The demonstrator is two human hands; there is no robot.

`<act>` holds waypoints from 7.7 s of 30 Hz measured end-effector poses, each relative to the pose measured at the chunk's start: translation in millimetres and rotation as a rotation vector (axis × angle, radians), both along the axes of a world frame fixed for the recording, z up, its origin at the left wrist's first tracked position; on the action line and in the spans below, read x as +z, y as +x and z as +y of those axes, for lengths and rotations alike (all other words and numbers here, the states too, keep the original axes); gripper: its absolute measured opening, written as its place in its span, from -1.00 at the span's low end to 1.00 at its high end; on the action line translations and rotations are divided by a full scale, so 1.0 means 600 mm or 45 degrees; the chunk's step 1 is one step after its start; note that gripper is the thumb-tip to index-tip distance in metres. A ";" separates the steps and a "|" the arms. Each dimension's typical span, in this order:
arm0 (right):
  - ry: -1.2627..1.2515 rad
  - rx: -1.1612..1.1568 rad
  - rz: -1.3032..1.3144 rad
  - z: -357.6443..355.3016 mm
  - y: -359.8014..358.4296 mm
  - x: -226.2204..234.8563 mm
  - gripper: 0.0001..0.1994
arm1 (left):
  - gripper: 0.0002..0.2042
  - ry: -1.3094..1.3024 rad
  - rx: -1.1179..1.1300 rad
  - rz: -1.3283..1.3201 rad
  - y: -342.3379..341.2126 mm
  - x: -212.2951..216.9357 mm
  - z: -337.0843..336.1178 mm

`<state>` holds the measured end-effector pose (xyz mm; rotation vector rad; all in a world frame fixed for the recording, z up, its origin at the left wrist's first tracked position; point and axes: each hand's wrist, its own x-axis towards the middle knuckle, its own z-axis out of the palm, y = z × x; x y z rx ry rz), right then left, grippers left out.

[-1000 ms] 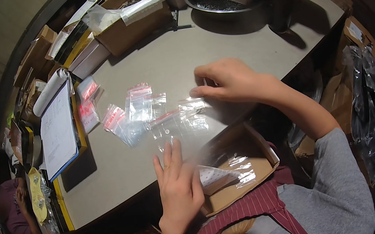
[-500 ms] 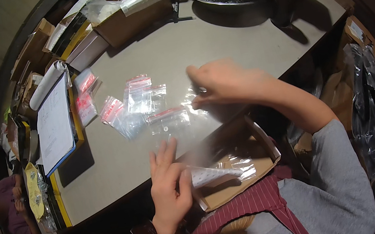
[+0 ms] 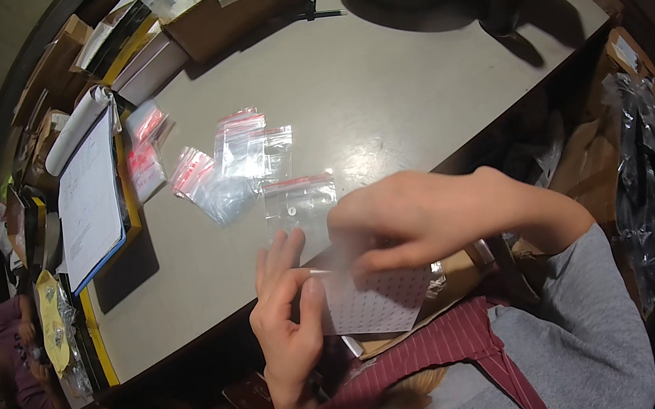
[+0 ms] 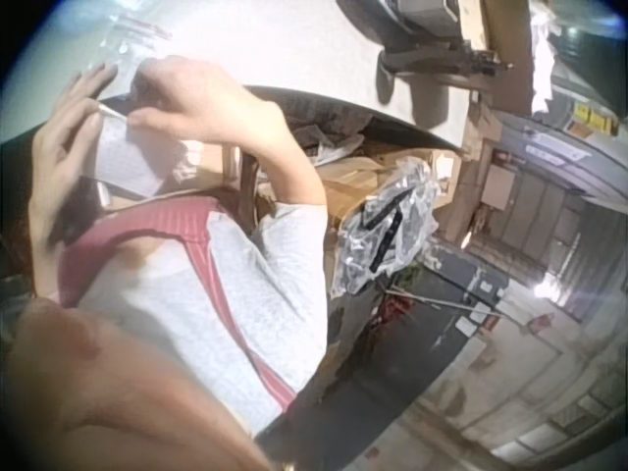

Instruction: The person repeatedly picks small white items from a sheet and places them into clear plastic bags on a table. The person handles the items one at a time, opening each bag and inserting the item before setting the bag aside.

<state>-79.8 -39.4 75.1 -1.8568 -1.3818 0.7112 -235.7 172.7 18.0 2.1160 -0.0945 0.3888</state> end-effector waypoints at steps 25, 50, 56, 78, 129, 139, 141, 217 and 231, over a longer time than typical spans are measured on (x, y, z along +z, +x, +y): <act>0.221 -0.289 -0.469 -0.024 -0.024 -0.050 -0.72 | -0.81 -0.016 0.176 -0.142 0.000 -0.020 -0.013; 0.226 -0.165 -0.684 0.009 0.039 -0.051 -0.47 | -0.66 0.259 0.179 -0.179 -0.010 -0.017 -0.007; 0.119 -0.254 -0.631 0.009 0.058 -0.036 -0.63 | -0.83 0.349 0.205 -0.199 -0.028 -0.021 0.003; 0.215 -0.325 -0.979 0.088 0.039 -0.077 -0.67 | -0.94 0.411 0.341 -0.240 -0.039 -0.031 -0.003; 0.163 -0.176 -0.115 0.018 0.011 -0.038 -0.81 | -0.95 0.214 0.302 -0.206 -0.039 -0.031 0.015; 0.091 -0.069 -0.229 0.023 0.020 -0.037 -0.81 | -0.96 0.196 0.306 -0.241 -0.040 -0.042 0.018; 0.093 -0.079 -0.215 0.025 0.019 -0.042 -0.81 | -0.95 0.189 0.307 -0.241 -0.039 -0.042 0.018; -0.210 -0.843 0.094 -0.168 -0.105 -0.185 -0.63 | -0.88 0.194 -0.319 -0.202 -0.019 -0.004 0.040; -0.230 -0.919 -0.084 -0.141 -0.066 -0.167 -0.70 | -0.86 -0.020 -0.073 -0.368 -0.040 -0.012 0.042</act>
